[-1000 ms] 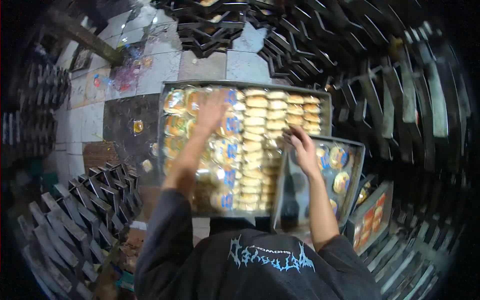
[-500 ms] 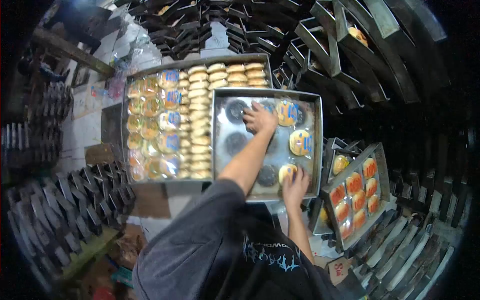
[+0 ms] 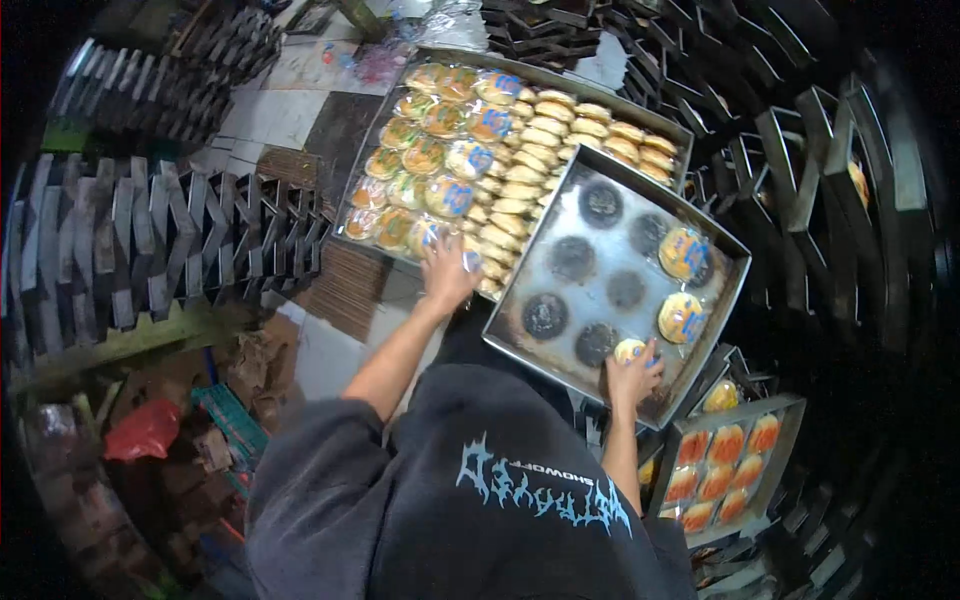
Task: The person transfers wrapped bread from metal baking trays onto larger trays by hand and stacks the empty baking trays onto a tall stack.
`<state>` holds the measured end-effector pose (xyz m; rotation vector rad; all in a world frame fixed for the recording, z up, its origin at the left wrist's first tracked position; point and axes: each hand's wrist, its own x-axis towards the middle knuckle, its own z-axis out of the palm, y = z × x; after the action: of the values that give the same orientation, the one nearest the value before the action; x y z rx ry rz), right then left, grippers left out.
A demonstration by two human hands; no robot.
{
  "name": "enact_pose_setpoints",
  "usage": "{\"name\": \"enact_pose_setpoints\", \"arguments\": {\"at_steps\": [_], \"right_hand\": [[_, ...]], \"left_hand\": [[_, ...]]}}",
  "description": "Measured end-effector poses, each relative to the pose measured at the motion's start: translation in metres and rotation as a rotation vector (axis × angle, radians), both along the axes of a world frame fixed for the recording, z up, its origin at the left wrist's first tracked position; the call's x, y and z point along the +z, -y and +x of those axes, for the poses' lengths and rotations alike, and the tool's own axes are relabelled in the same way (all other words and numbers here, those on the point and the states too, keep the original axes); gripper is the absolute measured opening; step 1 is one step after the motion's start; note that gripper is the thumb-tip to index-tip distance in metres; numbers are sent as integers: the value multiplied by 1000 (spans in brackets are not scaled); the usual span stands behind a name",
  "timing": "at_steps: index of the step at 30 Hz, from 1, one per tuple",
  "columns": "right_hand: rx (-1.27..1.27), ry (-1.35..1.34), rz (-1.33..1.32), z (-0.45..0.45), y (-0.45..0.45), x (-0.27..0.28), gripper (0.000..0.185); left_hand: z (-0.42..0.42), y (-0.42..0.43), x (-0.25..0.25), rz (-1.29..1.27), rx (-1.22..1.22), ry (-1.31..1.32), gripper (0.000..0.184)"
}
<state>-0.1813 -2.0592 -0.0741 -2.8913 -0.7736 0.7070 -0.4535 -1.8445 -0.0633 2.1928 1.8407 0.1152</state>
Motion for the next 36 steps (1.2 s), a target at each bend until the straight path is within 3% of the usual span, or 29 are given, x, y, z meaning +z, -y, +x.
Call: {"name": "enact_pose_setpoints", "arguments": {"at_steps": [2, 4, 8, 10, 11, 12, 13, 15, 17, 18, 21, 23, 26, 28, 29, 30, 31, 32, 33, 34, 35, 36], "right_hand": [[3, 19, 57, 10, 16, -12, 90], [-76, -165, 233, 22, 17, 4, 79], [-476, -817, 806, -24, -90, 115, 66], [-484, -975, 668, -59, -162, 118, 69], [-351, -1026, 644, -80, -202, 92, 74], [-280, -1008, 571, -119, -259, 102, 78], [-164, -977, 475, -139, -290, 49, 77], [-42, -596, 359, -181, -342, -33, 74], [-15, -314, 124, -209, -368, -52, 73], [-20, -231, 10, -219, -375, -62, 73], [50, -93, 0, -245, -372, -78, 73], [27, -139, 11, -250, -372, -83, 73], [-10, -231, 32, -227, -368, -74, 71], [112, -717, 474, -181, -335, -96, 65], [72, -853, 436, -153, -325, -44, 54], [116, -805, 515, -123, -302, -14, 43], [86, -719, 688, -97, -271, -7, 39], [194, -372, 767, -62, -246, 25, 34], [131, -171, 694, -19, -206, 31, 29], [-123, -143, 687, 19, -173, 32, 29], [-122, 96, 623, 67, -139, 16, 32], [-124, 333, 551, 104, -116, -4, 36]], "left_hand": [[1, 0, -15, -69, -155, -63, 69], [3, -17, -40, -96, -195, -89, 75], [-7, -37, -70, -119, -139, -143, 74], [-5, -32, -82, -59, -88, -138, 73], [-5, -37, -83, -70, -82, -93, 71], [-9, -45, -84, -99, -91, -69, 73], [-19, -53, -81, -172, -151, -79, 71], [-40, -63, -68, -258, -213, -79, 68], [-64, -66, -45, -212, -298, 166, 60], [-78, -65, -39, -219, -307, 170, 60], [-107, -76, -24, -180, -154, 296, 52], [-107, -101, -20, -20, -47, 473, 40], [-63, -149, -19, -102, -162, 760, 24], [-34, -159, -40, -132, -311, 689, 22], [-19, -160, -46, -156, -357, 572, 21], [-7, -159, -51, -158, -466, 408, 23], [-5, -154, -65, -58, -503, 307, 23], [0, -145, -76, 46, -537, 208, 23], [12, -133, -72, 45, -483, 171, 23], [20, -123, -61, 54, -406, 111, 23], [41, -114, -44, 61, -337, 95, 22], [72, -105, -22, 39, -333, 248, 24]]}}
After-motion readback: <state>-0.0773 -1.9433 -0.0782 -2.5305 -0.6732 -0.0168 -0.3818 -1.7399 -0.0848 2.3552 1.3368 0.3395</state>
